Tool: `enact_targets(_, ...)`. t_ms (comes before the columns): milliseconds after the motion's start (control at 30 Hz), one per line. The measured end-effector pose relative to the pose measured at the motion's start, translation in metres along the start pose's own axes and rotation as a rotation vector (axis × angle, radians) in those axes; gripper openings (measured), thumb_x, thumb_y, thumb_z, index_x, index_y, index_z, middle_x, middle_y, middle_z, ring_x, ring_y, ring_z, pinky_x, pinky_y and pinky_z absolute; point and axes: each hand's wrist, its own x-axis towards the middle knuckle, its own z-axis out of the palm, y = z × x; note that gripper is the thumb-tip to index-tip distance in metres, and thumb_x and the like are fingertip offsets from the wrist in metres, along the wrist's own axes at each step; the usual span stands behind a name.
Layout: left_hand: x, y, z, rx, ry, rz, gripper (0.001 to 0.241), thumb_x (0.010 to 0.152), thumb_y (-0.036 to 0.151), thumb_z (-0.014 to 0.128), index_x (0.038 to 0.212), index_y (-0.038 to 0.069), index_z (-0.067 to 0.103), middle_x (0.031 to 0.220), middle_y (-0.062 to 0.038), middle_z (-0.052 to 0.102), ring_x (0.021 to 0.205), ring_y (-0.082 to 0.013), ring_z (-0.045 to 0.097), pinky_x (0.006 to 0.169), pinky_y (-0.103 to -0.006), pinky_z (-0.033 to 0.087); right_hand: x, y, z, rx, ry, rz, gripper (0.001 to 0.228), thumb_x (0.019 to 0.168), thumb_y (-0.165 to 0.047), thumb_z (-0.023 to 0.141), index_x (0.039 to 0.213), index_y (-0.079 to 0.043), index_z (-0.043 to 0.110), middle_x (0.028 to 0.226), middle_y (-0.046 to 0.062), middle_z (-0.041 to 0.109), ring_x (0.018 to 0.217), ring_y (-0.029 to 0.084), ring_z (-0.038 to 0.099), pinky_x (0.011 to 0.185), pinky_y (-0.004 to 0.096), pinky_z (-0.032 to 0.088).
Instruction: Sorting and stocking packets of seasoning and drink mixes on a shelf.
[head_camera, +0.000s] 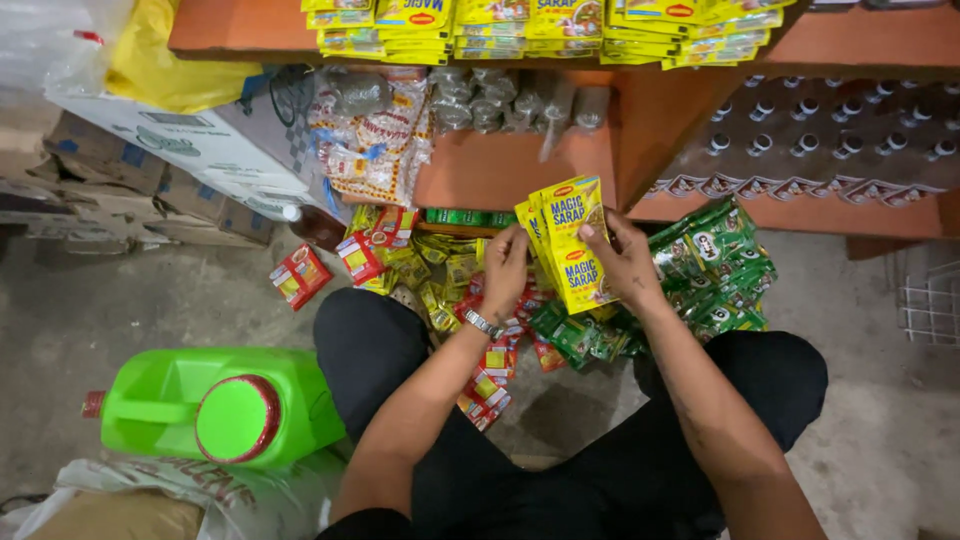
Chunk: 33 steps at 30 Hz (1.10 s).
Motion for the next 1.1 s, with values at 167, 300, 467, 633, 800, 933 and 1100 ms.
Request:
enact_targets(167, 0.0, -0.012, 0.003, -0.026, 0.085, -0.051, 0.023, 0.106, 0.013, 0.057, 0.109, -0.006, 0.068, 0.097, 0.0, 0.07, 0.088, -0.0062, 0.057, 0.079, -0.0269, 0.05, -0.003, 0.007, 0.005, -0.045, 0.005, -0.02, 0.029, 0.104, -0.021, 0.062, 0.124, 0.0, 0.066, 0.108, 0.003, 0.069, 0.095, 0.009, 0.063, 0.084, 0.027, 0.053)
enact_targets(300, 0.001, -0.011, 0.004, -0.011, 0.117, -0.048, 0.024, 0.106, 0.014, 0.058, 0.112, -0.005, 0.07, 0.095, 0.001, 0.069, 0.086, -0.0058, 0.057, 0.076, -0.0258, 0.049, -0.004, 0.003, 0.005, -0.357, 0.026, -0.279, 0.025, 0.106, -0.022, 0.065, 0.118, 0.0, 0.07, 0.109, 0.007, 0.062, 0.101, 0.013, 0.06, 0.091, 0.031, 0.049)
enact_targets(467, 0.006, -0.037, 0.0, -0.047, 0.135, -0.057, 0.026, 0.105, 0.017, 0.057, 0.12, -0.002, 0.066, 0.099, 0.004, 0.068, 0.087, -0.0045, 0.057, 0.076, -0.024, 0.049, -0.002, 0.01, 0.002, -0.588, 0.069, -0.519, 0.029, 0.103, -0.026, 0.067, 0.116, 0.0, 0.07, 0.119, 0.01, 0.061, 0.116, 0.018, 0.056, 0.102, 0.035, 0.045)
enact_targets(633, 0.007, -0.03, -0.004, -0.01, 0.021, -0.168, 0.031, 0.11, 0.019, 0.054, 0.123, -0.005, 0.067, 0.1, -0.001, 0.061, 0.086, -0.0123, 0.05, 0.073, -0.0294, 0.044, -0.004, 0.016, 0.008, -0.055, -0.13, -0.101, 0.046, 0.104, -0.029, 0.059, 0.14, -0.002, 0.05, 0.124, 0.005, 0.064, 0.114, 0.013, 0.058, 0.101, 0.032, 0.048)
enact_targets(800, 0.004, -0.056, -0.013, 0.199, -0.134, 0.097, 0.043, 0.113, 0.03, 0.046, 0.139, -0.004, 0.053, 0.135, -0.012, 0.054, 0.127, -0.0177, 0.048, 0.109, -0.0354, 0.038, 0.002, 0.022, -0.002, 0.055, -0.042, -0.112, 0.045, 0.106, -0.032, 0.058, 0.14, -0.004, 0.05, 0.127, 0.004, 0.063, 0.116, 0.013, 0.059, 0.102, 0.032, 0.05)
enact_targets(933, -0.01, -0.05, -0.002, 0.095, -0.264, -0.368, 0.055, 0.109, 0.048, 0.044, 0.126, 0.001, 0.068, 0.13, -0.011, 0.069, 0.12, -0.0143, 0.06, 0.105, -0.0338, 0.046, 0.011, 0.023, -0.029, 0.502, 0.106, -0.059, 0.045, 0.106, -0.034, 0.064, 0.14, -0.008, 0.052, 0.125, 0.002, 0.059, 0.116, 0.018, 0.062, 0.102, 0.042, 0.056)
enact_targets(1100, -0.021, -0.04, 0.0, 0.292, -0.475, -0.177, 0.054, 0.099, 0.045, 0.062, 0.128, 0.0, 0.066, 0.119, -0.014, 0.076, 0.108, -0.018, 0.067, 0.098, -0.0365, 0.052, 0.014, -0.011, -0.047, 0.614, 0.146, -0.236, 0.046, 0.108, -0.033, 0.063, 0.145, -0.01, 0.051, 0.137, 0.002, 0.062, 0.126, 0.018, 0.062, 0.112, 0.038, 0.053)
